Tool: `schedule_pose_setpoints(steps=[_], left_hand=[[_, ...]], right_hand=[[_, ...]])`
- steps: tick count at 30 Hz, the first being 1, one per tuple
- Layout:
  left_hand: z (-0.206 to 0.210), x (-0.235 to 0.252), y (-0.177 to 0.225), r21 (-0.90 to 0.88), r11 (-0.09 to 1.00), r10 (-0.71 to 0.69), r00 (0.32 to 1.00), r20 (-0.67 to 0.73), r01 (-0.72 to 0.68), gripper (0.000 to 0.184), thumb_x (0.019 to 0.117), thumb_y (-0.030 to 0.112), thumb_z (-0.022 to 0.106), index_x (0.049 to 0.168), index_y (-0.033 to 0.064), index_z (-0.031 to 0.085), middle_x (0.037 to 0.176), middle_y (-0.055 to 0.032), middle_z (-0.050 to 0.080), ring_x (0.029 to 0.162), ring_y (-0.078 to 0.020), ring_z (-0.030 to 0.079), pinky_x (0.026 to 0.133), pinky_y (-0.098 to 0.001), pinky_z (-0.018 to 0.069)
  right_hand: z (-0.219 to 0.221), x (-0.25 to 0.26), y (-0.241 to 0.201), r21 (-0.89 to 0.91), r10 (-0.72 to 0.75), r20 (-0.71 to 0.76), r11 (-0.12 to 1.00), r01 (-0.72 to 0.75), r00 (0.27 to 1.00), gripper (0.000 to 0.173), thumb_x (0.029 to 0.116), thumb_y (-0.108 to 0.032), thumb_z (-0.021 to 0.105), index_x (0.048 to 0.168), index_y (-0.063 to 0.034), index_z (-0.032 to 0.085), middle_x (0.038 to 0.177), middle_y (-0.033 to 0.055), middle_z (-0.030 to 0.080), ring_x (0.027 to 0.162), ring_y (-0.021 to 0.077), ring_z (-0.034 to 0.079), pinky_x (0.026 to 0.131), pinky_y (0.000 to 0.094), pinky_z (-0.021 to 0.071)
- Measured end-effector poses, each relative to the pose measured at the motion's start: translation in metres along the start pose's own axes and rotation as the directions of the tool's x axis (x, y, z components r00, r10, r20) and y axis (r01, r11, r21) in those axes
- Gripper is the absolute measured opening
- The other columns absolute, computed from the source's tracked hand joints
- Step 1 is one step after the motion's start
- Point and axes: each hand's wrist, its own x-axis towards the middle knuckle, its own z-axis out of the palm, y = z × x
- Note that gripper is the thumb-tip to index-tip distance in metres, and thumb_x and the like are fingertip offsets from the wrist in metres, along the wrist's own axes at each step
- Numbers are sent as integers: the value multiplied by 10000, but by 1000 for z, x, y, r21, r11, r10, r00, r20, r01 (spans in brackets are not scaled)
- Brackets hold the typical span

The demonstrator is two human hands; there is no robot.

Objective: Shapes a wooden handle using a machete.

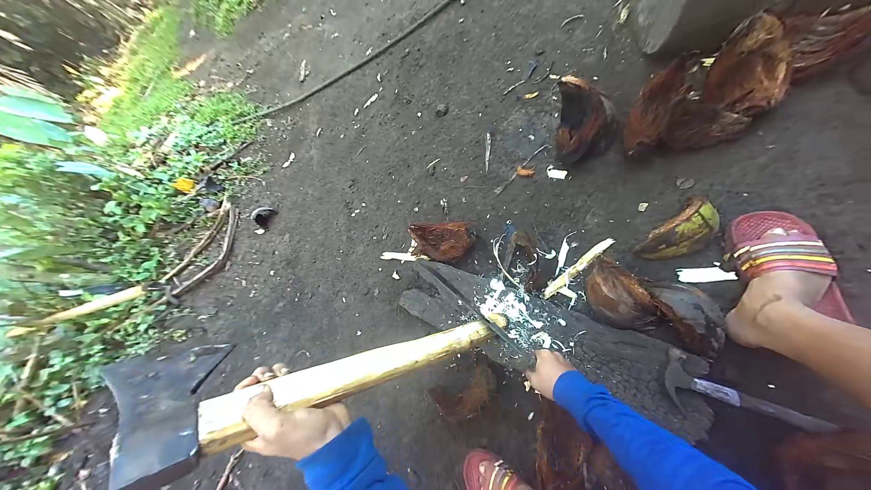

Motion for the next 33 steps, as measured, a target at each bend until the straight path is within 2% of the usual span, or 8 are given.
schedule_pose_setpoints(steps=[5, 8, 12, 14, 18, 24, 28, 33], left_hand=[[6, -7, 5, -1, 999, 35, 999, -15, -36, 214, 1005, -4, 347, 1116, 27, 528, 947, 1, 611, 861, -90, 643, 834, -268, 553], [11, -10, 7, -1, 999, 52, 999, 14, -52, 212, 1009, -2, 341, 1120, 23, 520, 953, 1, 606, 871, -86, 638, 844, -264, 548], [16, -10, 12, -2, 998, 56, 998, 20, -56, 204, 998, -7, 356, 1111, 19, 524, 950, -5, 607, 868, -94, 642, 842, -272, 552], [16, -10, 10, -1, 999, 38, 999, 21, -38, 212, 997, -3, 349, 1109, 23, 528, 944, -4, 608, 870, -95, 643, 840, -271, 553], [5, -3, 1, 1, 1000, 17, 1000, -18, -17, 215, 1009, 16, 352, 1123, 35, 533, 953, 18, 617, 867, -77, 648, 845, -258, 555], [0, -9, 1, 32, 999, 10, 998, -66, -8, 195, 1001, 19, 394, 1108, 29, 556, 930, 16, 614, 851, -72, 643, 821, -249, 553], [0, -13, 4, 26, 999, 28, 999, -45, -27, 206, 1009, 12, 373, 1124, 20, 543, 942, 17, 606, 853, -68, 640, 825, -245, 550], [6, -13, 10, 25, 1000, 12, 999, -42, -11, 207, 988, -3, 381, 1111, 40, 541, 929, 23, 615, 855, -70, 650, 825, -247, 558]], right_hand=[[-4, -22, -14, -6, -47, -3, 999, 47, 999, 448, 962, -349, 618, 1265, -22, 658, 1235, 203, 701, 1206, 362, 663, 1003, 583, 521], [-1, -61, -43, 31, -213, 29, 977, 212, 977, 440, 965, -341, 609, 1293, -49, 644, 1173, 211, 713, 1134, 384, 685, 960, 609, 531], [-14, -97, -81, -76, -401, 120, 909, 411, 908, 472, 981, -369, 605, 1372, -106, 589, 1153, 202, 713, 1115, 395, 686, 924, 620, 535], [-10, -78, -63, -75, -361, 79, 927, 367, 929, 461, 968, -371, 618, 1337, -95, 619, 1143, 212, 717, 1104, 408, 690, 917, 639, 532], [7, -1, 0, 63, -42, -24, 997, 43, 999, 490, 953, -365, 647, 1288, -8, 658, 1258, 231, 690, 1218, 386, 655, 1032, 605, 506], [6, -8, -2, -7, -14, -57, 1000, 14, 998, 450, 953, -352, 623, 1263, -28, 666, 1249, 198, 705, 1218, 356, 665, 1010, 582, 527], [7, -50, -37, 55, -180, -8, 982, 180, 984, 457, 957, -330, 626, 1295, -23, 649, 1206, 225, 706, 1176, 382, 674, 997, 598, 524], [-5, -94, -82, -110, -423, 116, 894, 435, 899, 481, 977, -381, 612, 1366, -99, 593, 1156, 211, 715, 1117, 408, 688, 920, 636, 538]])
